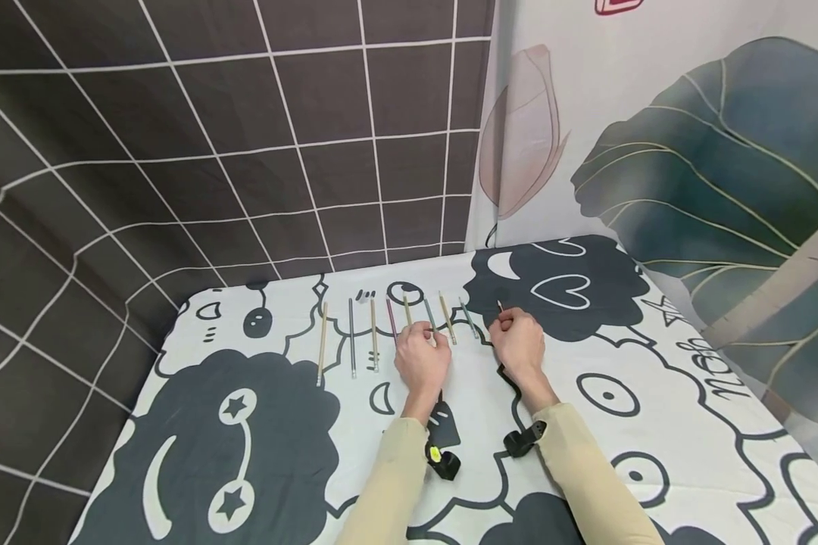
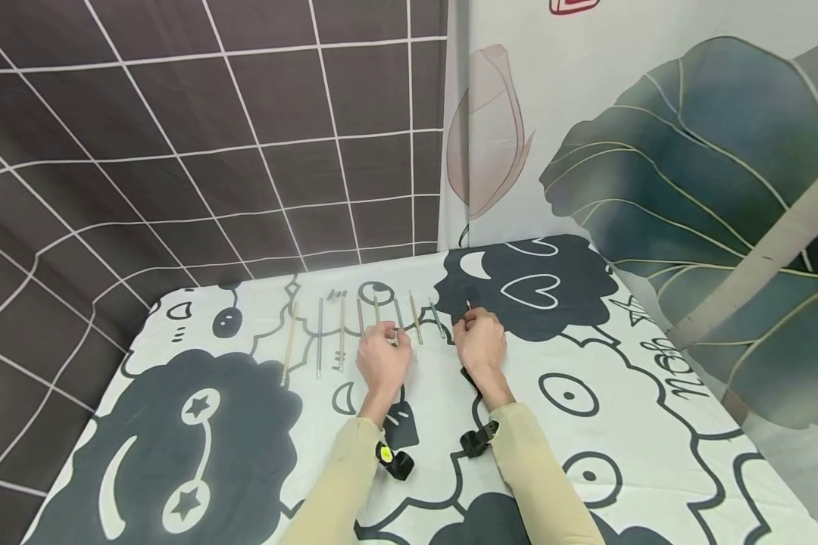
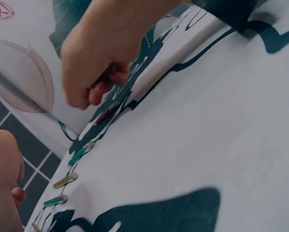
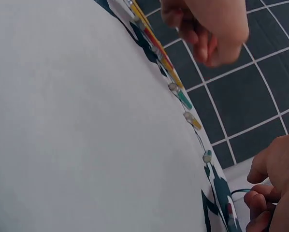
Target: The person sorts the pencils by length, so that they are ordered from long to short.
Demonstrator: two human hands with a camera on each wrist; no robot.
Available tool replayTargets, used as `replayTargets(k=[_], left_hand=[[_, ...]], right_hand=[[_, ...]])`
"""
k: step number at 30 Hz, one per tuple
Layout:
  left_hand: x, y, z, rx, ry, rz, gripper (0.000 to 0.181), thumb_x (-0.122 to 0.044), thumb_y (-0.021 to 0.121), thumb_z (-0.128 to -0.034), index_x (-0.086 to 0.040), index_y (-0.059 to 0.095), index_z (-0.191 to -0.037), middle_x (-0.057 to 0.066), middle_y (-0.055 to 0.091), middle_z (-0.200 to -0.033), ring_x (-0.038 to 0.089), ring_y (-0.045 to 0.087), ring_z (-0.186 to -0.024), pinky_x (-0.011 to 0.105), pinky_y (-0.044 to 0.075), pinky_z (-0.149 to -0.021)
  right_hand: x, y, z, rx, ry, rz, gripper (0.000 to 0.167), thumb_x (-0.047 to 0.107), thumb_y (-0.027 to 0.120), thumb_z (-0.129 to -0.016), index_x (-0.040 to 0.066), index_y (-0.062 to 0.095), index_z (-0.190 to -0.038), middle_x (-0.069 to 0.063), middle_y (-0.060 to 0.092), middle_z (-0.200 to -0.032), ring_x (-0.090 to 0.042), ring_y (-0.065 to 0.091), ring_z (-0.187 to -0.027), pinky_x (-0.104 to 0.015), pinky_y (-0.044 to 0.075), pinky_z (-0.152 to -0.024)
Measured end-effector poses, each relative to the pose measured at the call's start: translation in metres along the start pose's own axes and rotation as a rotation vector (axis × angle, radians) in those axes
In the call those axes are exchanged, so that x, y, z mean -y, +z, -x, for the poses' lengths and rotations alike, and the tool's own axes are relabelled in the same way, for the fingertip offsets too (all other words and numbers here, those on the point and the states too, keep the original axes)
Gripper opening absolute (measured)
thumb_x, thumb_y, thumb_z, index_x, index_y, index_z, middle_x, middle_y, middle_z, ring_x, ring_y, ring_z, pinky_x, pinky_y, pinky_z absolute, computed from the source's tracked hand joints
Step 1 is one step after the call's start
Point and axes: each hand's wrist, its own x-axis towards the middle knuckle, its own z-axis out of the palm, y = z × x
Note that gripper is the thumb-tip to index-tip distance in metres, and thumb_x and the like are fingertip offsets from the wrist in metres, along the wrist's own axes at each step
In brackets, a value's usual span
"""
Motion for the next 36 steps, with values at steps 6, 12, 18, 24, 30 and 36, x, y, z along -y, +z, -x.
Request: replayTargets(k=[6, 12, 18, 24, 30, 36], left_hand=[[0.014, -0.014, -0.005, -0.005, -0.007, 0.064, 0.019, -0.008, 0.071, -0.0795, 0.000, 0.073, -0.096, 0.006, 0.064, -0.079, 0.029, 0.062, -0.078, 0.046, 0.048, -0.070], [0.026, -0.027, -0.006, -0.014, -0.019, 0.101, 0.019, -0.007, 0.071, -0.0791, 0.000, 0.073, -0.096, 0.007, 0.065, -0.080, 0.026, 0.061, -0.073, 0.045, 0.046, -0.067], [0.035, -0.037, -0.004, -0.009, -0.057, 0.117, 0.019, -0.007, 0.071, -0.0792, 0.000, 0.073, -0.097, 0.005, 0.063, -0.079, 0.024, 0.059, -0.072, 0.044, 0.045, -0.066], [0.041, -0.045, -0.001, -0.003, -0.090, 0.123, 0.019, -0.005, 0.071, -0.0799, -0.001, 0.074, -0.098, 0.004, 0.064, -0.080, 0.022, 0.060, -0.072, 0.042, 0.046, -0.066], [0.045, -0.050, 0.001, -0.037, -0.099, 0.123, 0.019, -0.005, 0.072, -0.0785, -0.001, 0.073, -0.097, 0.007, 0.066, -0.081, 0.024, 0.062, -0.071, 0.045, 0.046, -0.068], [0.049, -0.052, 0.001, -0.068, -0.083, 0.125, 0.020, -0.004, 0.071, -0.0780, 0.001, 0.073, -0.097, 0.007, 0.066, -0.079, 0.025, 0.063, -0.069, 0.045, 0.047, -0.069]], right_hand=[[-0.006, -0.003, -0.001, -0.024, 0.026, -0.002, 0.019, 0.008, 0.063, -0.084, -0.003, 0.068, -0.098, -0.017, 0.065, -0.088, -0.036, 0.062, -0.082, -0.049, 0.046, -0.070], [-0.009, -0.004, -0.001, -0.026, 0.018, 0.002, 0.020, 0.007, 0.063, -0.084, -0.005, 0.068, -0.100, -0.019, 0.064, -0.089, -0.038, 0.062, -0.081, -0.050, 0.046, -0.071], [-0.013, -0.002, -0.004, -0.021, 0.034, 0.027, 0.024, 0.008, 0.062, -0.084, -0.006, 0.067, -0.102, -0.020, 0.064, -0.092, -0.039, 0.062, -0.083, -0.052, 0.047, -0.072], [-0.016, -0.001, -0.005, 0.000, 0.081, 0.068, 0.026, 0.008, 0.063, -0.083, -0.007, 0.067, -0.103, -0.022, 0.065, -0.092, -0.040, 0.063, -0.083, -0.053, 0.047, -0.072], [-0.016, 0.000, -0.006, 0.026, 0.101, 0.078, 0.028, 0.009, 0.064, -0.082, -0.007, 0.067, -0.105, -0.021, 0.065, -0.093, -0.040, 0.063, -0.085, -0.053, 0.047, -0.072], [-0.015, 0.002, -0.007, 0.028, 0.103, 0.095, 0.028, 0.008, 0.063, -0.082, -0.007, 0.067, -0.106, -0.021, 0.065, -0.093, -0.040, 0.063, -0.085, -0.053, 0.047, -0.072]])
